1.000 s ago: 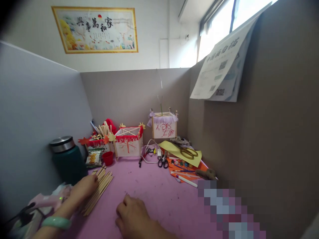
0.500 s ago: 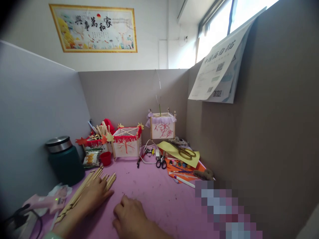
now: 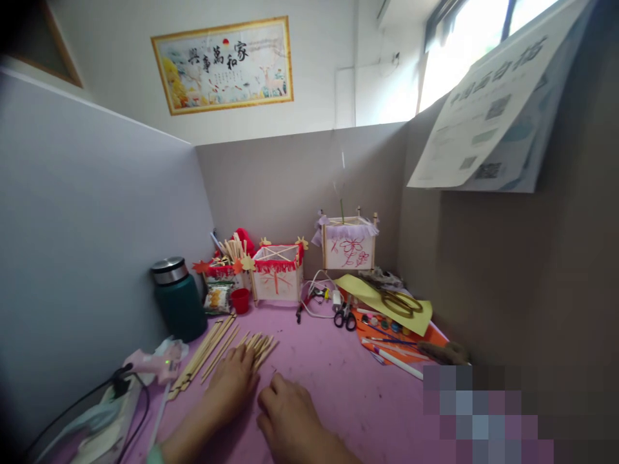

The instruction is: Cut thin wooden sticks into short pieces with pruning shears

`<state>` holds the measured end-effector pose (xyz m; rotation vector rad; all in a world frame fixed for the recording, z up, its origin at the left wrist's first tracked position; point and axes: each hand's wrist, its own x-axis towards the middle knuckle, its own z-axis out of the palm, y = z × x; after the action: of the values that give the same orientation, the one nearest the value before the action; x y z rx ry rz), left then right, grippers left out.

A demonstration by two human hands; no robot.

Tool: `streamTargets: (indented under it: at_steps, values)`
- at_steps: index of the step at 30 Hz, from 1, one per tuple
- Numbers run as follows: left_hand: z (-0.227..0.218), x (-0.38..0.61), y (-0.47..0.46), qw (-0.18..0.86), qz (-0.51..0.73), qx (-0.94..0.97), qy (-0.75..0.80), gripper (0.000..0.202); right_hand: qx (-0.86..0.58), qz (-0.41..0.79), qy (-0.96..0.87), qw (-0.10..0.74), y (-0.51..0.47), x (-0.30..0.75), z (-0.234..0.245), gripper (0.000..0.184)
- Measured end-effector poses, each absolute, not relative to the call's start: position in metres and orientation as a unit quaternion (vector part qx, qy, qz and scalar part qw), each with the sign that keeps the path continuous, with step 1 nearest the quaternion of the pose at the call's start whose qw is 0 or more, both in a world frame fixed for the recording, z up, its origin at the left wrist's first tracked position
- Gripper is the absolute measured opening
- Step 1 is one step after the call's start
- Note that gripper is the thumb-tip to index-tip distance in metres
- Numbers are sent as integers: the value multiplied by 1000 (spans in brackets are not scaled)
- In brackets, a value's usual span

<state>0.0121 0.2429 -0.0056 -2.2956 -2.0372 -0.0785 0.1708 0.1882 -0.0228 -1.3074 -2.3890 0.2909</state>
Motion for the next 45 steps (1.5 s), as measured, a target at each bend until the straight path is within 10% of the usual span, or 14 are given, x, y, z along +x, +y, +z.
streamTargets:
  at_steps: [5,16,26,45]
  values:
    - [-7,-3,257,2,-29,-676,-736,95,-466,112,-855,201,189,172,-21,10]
    - [5,1,274,38,3,-676,-736,38,-448,135,-864,185,188,178,-9,21]
    - [5,16,259,70,-41,-730,-679,53,-689,87,-699,171,295,256,25,28]
    - [-9,129,401,-189,-185,-696,-667,33,-807,17,-557,194,389,294,11,40]
